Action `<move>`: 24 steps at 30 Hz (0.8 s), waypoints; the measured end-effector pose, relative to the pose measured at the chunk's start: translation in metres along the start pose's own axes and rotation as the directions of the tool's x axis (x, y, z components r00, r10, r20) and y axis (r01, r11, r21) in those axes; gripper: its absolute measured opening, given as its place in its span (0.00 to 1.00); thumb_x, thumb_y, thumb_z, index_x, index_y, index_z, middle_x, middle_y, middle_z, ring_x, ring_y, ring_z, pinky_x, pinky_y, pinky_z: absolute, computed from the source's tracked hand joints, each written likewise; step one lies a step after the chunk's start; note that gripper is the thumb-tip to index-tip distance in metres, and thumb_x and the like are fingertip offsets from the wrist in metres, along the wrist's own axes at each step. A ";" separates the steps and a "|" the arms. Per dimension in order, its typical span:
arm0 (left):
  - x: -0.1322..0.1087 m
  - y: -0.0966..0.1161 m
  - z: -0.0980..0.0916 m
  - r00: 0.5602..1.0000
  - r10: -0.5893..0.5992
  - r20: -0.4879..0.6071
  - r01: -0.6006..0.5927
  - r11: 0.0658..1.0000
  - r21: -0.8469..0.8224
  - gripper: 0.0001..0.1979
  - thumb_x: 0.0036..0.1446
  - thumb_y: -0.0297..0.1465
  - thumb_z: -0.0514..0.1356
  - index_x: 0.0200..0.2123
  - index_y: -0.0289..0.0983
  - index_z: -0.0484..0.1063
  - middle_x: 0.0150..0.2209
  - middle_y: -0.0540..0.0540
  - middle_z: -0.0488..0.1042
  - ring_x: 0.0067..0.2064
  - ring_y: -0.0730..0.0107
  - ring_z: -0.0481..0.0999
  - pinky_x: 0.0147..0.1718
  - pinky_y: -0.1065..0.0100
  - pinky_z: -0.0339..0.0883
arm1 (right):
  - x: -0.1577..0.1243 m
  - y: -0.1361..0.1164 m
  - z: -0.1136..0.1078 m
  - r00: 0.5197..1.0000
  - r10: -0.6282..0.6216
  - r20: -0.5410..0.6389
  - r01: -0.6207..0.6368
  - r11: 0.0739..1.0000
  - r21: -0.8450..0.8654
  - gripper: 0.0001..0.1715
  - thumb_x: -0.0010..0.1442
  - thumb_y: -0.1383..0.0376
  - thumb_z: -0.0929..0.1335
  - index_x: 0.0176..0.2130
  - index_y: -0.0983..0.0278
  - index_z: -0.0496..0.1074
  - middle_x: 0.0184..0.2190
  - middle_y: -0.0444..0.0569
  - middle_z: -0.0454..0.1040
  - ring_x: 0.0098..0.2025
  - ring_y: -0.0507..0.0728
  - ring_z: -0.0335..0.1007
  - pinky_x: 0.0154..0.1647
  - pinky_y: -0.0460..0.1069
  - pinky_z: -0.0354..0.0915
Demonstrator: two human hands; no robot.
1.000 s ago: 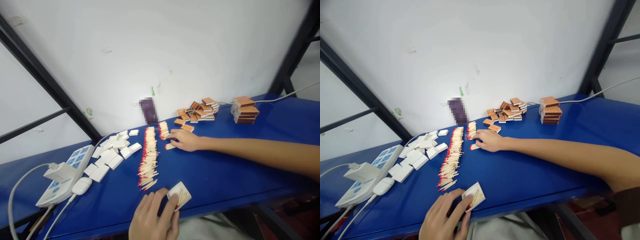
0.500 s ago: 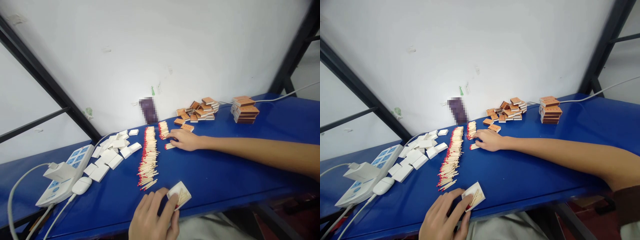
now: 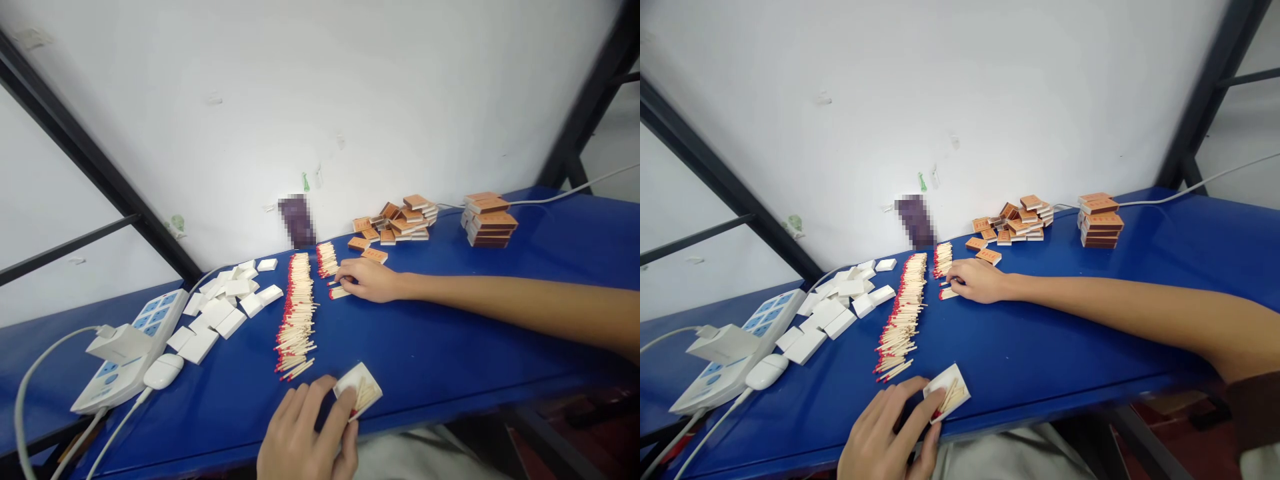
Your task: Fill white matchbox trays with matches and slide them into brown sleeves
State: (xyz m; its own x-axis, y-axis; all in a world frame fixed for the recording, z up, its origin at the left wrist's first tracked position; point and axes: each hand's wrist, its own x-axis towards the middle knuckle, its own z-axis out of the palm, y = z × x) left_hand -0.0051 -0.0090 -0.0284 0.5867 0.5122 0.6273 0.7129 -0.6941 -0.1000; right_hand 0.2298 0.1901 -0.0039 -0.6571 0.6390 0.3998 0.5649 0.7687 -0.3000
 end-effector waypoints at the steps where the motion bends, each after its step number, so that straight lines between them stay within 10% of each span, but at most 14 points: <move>1: 0.000 0.000 0.000 1.000 0.002 -0.005 -0.002 1.000 0.004 0.14 0.61 0.26 0.58 0.50 0.40 0.74 0.44 0.41 0.77 0.36 0.60 0.78 0.34 0.62 0.73 | 0.000 0.001 0.000 1.000 -0.005 -0.004 0.006 1.000 0.003 0.11 0.61 0.71 0.64 0.38 0.67 0.76 0.35 0.51 0.76 0.35 0.56 0.70 0.37 0.49 0.60; 24: -0.001 -0.001 0.001 1.000 0.002 0.009 -0.002 1.000 0.014 0.15 0.61 0.26 0.58 0.51 0.40 0.73 0.44 0.41 0.77 0.37 0.60 0.78 0.35 0.62 0.73 | 0.000 0.002 0.000 0.999 -0.046 0.007 0.045 0.993 0.105 0.08 0.57 0.73 0.65 0.33 0.67 0.74 0.33 0.49 0.75 0.32 0.54 0.68 0.35 0.48 0.60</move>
State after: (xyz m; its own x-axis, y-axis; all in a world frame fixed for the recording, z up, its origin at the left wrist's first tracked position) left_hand -0.0055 -0.0082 -0.0296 0.5916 0.5152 0.6201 0.7169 -0.6881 -0.1122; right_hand 0.2311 0.1919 -0.0043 -0.6861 0.6031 0.4069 0.4791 0.7954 -0.3712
